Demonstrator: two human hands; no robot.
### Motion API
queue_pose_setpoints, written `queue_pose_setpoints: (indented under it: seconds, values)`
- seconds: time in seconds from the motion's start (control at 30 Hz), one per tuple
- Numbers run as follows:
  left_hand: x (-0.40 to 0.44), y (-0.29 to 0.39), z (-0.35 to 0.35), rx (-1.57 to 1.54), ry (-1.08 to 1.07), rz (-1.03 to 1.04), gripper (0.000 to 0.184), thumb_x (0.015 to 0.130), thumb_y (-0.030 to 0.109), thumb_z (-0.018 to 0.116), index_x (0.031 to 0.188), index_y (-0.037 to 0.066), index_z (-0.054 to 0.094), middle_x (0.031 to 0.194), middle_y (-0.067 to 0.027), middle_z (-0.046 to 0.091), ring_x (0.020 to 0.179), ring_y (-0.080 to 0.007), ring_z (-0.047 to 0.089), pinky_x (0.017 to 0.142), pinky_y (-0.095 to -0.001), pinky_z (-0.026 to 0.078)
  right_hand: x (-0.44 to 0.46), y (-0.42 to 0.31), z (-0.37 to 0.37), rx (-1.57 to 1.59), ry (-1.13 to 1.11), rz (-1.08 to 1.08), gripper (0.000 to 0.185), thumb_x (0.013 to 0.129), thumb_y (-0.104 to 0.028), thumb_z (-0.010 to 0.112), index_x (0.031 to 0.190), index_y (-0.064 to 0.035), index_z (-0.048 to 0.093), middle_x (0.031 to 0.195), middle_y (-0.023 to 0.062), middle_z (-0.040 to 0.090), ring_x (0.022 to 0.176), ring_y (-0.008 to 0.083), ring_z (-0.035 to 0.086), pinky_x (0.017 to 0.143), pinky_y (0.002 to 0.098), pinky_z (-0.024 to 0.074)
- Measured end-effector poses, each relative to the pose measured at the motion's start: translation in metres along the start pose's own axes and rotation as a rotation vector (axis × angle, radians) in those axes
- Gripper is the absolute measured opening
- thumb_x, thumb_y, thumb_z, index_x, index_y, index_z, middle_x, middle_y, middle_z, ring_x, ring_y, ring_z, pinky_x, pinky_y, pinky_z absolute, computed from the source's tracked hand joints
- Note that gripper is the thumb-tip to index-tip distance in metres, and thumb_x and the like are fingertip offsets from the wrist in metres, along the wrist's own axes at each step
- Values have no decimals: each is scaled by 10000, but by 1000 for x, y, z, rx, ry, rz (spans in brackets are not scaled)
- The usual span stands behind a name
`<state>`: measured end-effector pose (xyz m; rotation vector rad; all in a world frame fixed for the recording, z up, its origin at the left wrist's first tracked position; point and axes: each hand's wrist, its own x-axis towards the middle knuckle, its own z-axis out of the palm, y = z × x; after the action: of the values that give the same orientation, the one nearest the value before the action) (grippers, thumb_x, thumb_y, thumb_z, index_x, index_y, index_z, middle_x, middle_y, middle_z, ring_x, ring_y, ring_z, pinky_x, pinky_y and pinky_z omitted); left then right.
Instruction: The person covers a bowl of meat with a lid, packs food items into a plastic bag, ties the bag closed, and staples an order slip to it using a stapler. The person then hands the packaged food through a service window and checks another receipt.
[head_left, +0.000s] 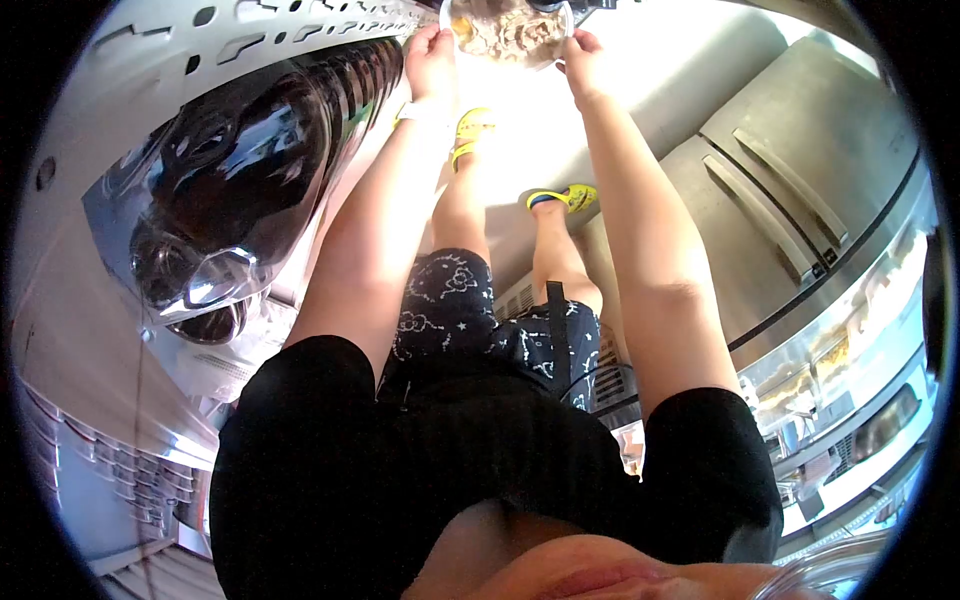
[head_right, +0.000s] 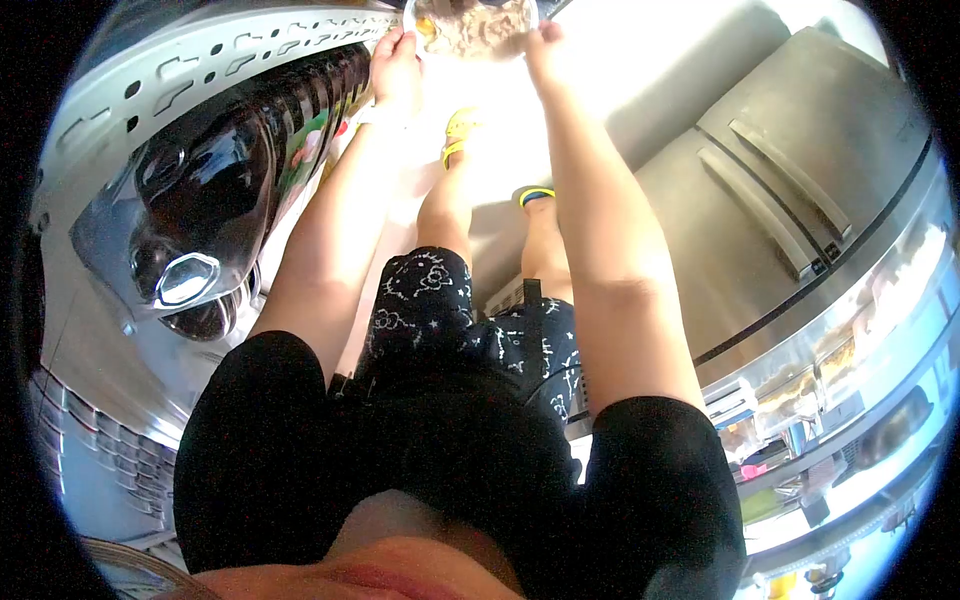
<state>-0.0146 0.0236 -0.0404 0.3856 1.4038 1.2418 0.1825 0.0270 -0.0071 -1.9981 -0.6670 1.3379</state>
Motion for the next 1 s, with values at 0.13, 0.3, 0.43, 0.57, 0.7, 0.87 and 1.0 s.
queue_pose_setpoints:
  seconds: [0.13,0.3,0.43,0.57,0.7,0.87,1.0]
  values:
    - [-9,11,6,21,17,-40,214,908,75,577,1093,-32,578,944,-61,622,822,-125,559,755,-249,453,7,3,-1,-56,-7,-145,250,844,-95,568,1083,-23,557,889,53,621,792,157,614,732,299,531]
    - [-19,7,-5,63,-43,-38,213,899,65,573,1090,-28,585,945,-54,620,834,-120,559,764,-244,449,-22,-1,-8,-183,73,-80,212,778,-99,615,981,-37,602,830,26,636,727,114,621,674,239,497]
    - [-46,16,-7,78,-91,-103,227,902,70,568,1104,-32,582,964,-49,621,838,-120,562,767,-239,452,-46,26,-21,-141,137,-65,197,762,-69,624,954,-36,595,813,38,626,695,107,583,660,238,481]
    - [-105,47,-1,207,-253,-176,239,927,43,524,1145,-45,569,1032,-65,619,908,-127,576,824,-248,458,-121,33,-60,-93,183,-2,212,737,-133,672,914,-34,609,774,33,603,727,122,565,694,271,471]
    - [-168,73,2,298,-474,-163,256,930,8,494,1171,-65,535,1072,-84,612,975,-147,576,865,-265,456,-210,30,-110,14,270,59,193,770,-93,639,942,-10,606,773,35,624,710,107,582,673,251,479]
    - [-242,125,56,423,-681,-318,222,903,-17,512,1122,-38,545,1022,-83,610,897,-123,577,796,-238,471,-303,21,-188,237,364,108,306,726,-156,681,978,-4,592,770,88,623,686,175,603,647,297,490]
    - [-319,151,132,463,-838,-498,190,878,-27,537,1067,-17,558,913,-51,608,753,-93,549,703,-213,464,-388,-21,-264,556,555,98,184,756,-32,630,925,18,575,722,29,583,621,100,561,582,239,473]
